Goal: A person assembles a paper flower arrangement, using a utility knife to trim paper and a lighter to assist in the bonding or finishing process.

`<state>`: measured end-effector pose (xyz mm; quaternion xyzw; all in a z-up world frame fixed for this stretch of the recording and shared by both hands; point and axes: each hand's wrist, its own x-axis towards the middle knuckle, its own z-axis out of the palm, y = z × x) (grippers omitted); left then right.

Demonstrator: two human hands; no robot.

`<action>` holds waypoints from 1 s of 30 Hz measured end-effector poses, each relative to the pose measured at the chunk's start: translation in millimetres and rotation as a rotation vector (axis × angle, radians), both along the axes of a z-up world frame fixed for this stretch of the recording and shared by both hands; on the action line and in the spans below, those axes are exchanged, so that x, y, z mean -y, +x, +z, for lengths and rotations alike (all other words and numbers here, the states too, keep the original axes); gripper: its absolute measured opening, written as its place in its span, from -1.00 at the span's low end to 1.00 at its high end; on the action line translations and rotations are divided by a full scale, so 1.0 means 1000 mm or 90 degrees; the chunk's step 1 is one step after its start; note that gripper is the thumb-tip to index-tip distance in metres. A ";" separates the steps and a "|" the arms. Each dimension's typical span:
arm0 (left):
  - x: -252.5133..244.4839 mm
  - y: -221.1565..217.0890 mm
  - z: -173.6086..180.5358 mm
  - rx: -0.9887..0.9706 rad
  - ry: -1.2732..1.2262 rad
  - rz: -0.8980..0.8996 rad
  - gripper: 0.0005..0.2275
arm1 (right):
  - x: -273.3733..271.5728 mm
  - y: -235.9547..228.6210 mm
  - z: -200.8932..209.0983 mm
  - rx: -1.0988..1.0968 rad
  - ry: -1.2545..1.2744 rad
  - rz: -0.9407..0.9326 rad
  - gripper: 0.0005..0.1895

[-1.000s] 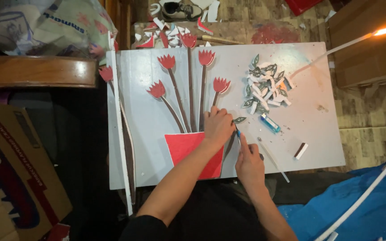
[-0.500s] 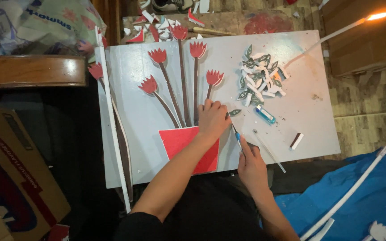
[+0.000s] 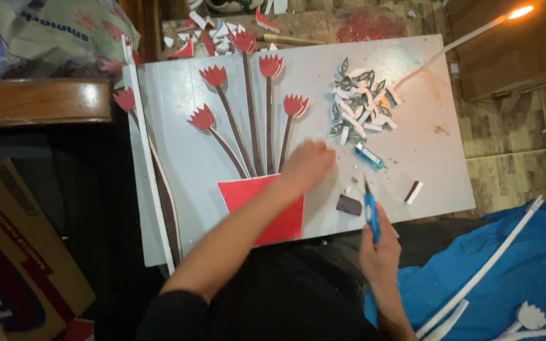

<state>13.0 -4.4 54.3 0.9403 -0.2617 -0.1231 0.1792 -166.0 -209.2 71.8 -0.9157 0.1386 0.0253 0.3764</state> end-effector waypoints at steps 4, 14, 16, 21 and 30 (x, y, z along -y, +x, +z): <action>-0.003 0.048 -0.026 -0.151 -0.095 -0.026 -0.41 | -0.021 -0.005 -0.003 0.051 0.012 0.075 -0.42; 0.010 0.069 -0.058 -0.233 -0.071 -0.010 -0.82 | -0.048 0.005 -0.015 0.018 -0.070 0.173 -0.39; 0.013 0.071 -0.071 -0.209 -0.075 0.020 -0.83 | -0.051 0.008 -0.021 0.041 -0.132 0.166 -0.37; 0.009 0.066 -0.041 -0.217 -0.072 -0.011 -0.83 | -0.054 0.019 -0.007 0.115 -0.123 0.164 -0.42; 0.020 0.061 -0.045 -0.215 -0.081 0.012 -0.88 | -0.054 0.029 -0.016 0.126 -0.144 0.172 -0.49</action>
